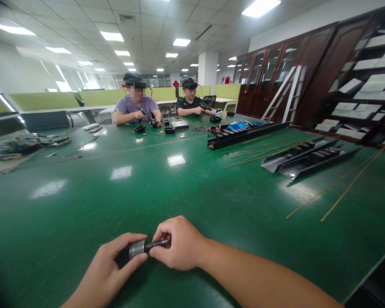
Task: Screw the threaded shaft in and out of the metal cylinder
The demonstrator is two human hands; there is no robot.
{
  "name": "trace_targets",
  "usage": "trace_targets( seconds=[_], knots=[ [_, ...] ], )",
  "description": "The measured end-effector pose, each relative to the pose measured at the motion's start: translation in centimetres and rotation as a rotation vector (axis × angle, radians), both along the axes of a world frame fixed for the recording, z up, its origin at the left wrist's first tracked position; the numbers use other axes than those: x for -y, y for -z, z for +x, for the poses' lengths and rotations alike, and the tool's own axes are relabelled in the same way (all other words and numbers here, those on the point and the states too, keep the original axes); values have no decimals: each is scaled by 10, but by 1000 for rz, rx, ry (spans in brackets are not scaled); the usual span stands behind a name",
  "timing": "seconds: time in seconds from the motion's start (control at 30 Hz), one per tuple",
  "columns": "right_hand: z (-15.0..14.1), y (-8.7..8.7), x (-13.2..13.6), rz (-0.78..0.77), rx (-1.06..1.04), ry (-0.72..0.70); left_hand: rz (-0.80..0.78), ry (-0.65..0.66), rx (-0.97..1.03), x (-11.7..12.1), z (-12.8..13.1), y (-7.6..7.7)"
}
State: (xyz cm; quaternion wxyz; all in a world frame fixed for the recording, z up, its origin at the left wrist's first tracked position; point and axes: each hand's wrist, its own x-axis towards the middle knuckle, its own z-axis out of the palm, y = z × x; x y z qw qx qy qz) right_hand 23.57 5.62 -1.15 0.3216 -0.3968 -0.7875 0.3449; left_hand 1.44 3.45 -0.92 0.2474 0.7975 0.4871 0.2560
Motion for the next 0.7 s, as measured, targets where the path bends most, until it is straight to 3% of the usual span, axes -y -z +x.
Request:
trace_targets(
  seconds=[0.7],
  knots=[
    [0, 0, 1, 26, 6, 4, 24, -9, -19, 0, -1, 3]
  ],
)
